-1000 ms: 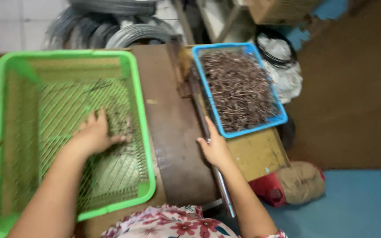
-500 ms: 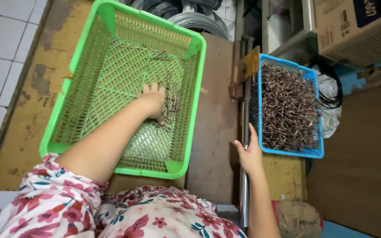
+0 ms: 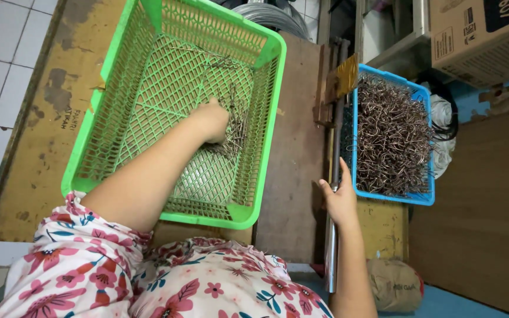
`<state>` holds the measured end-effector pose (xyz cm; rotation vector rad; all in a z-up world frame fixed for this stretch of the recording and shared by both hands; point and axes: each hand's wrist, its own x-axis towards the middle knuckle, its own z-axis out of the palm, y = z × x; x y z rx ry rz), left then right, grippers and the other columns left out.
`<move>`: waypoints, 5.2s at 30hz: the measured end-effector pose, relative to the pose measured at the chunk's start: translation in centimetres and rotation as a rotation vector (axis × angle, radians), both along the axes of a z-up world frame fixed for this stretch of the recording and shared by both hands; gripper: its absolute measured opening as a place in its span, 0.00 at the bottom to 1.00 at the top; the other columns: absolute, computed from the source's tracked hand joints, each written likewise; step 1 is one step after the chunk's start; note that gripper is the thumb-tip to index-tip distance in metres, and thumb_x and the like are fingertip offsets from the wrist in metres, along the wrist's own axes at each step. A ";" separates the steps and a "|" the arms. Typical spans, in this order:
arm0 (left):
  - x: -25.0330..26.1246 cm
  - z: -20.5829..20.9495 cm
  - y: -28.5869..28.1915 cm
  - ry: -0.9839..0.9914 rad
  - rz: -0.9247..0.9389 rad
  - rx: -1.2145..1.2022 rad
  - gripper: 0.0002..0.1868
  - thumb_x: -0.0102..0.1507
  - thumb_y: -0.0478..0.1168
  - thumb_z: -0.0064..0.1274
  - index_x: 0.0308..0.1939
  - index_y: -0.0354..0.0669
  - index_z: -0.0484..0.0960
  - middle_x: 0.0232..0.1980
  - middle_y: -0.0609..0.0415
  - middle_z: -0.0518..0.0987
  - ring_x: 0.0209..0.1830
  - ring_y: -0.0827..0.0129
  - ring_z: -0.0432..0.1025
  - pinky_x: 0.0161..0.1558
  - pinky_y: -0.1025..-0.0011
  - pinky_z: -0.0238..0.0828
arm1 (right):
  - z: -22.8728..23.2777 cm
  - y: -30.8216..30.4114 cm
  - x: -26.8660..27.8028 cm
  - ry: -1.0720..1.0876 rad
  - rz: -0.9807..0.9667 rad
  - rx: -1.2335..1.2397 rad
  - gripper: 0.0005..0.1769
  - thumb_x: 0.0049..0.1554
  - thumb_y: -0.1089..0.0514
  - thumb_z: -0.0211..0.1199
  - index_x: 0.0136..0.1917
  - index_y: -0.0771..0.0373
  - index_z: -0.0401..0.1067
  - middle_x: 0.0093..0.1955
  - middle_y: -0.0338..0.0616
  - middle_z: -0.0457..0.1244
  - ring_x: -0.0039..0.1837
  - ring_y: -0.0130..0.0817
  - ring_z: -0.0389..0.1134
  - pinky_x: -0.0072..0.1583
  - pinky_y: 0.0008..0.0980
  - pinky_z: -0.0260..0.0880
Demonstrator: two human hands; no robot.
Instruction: The person repeatedly picks small wire pieces from a green basket, places them into a manual bending tool, and presses a lever to bend them. The bent pieces are then dropped into a blue basket. The process is repeated continuously throughout the clip.
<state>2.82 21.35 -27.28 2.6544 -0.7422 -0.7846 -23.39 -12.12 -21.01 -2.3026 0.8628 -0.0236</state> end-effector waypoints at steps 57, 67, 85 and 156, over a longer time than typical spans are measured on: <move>1.2 6.8 1.9 0.497 0.491 -1.308 0.23 0.71 0.39 0.59 0.69 0.43 0.76 0.56 0.60 0.82 0.47 0.78 0.81 0.46 0.83 0.86 | 1.6 0.9 0.0 -0.036 -0.012 0.057 0.47 0.61 0.57 0.72 0.87 0.37 0.57 0.51 0.56 0.69 0.43 0.43 0.72 0.43 0.41 0.76; -0.3 7.8 2.6 0.118 0.121 -0.384 0.32 0.76 0.60 0.47 0.76 0.42 0.74 0.69 0.29 0.74 0.68 0.37 0.74 0.66 0.40 0.72 | 1.1 0.7 -0.3 -0.016 -0.004 0.075 0.46 0.62 0.56 0.71 0.87 0.35 0.56 0.44 0.51 0.68 0.36 0.40 0.70 0.37 0.39 0.75; 0.2 6.0 1.4 -0.120 0.009 -0.711 0.13 0.63 0.48 0.69 0.48 0.48 0.88 0.40 0.46 0.84 0.46 0.51 0.82 0.53 0.55 0.76 | 1.7 0.7 0.3 -0.019 -0.038 0.071 0.46 0.61 0.56 0.72 0.87 0.37 0.57 0.60 0.64 0.69 0.49 0.51 0.74 0.44 0.47 0.80; 2.7 0.6 -11.5 0.248 0.185 -0.616 0.24 0.68 0.38 0.48 0.69 0.50 0.66 0.47 0.52 0.87 0.33 0.62 0.84 0.35 0.55 0.86 | 9.4 5.2 0.3 0.256 0.173 -0.129 0.51 0.64 0.52 0.63 0.91 0.48 0.37 0.59 0.78 0.70 0.66 0.72 0.71 0.66 0.64 0.73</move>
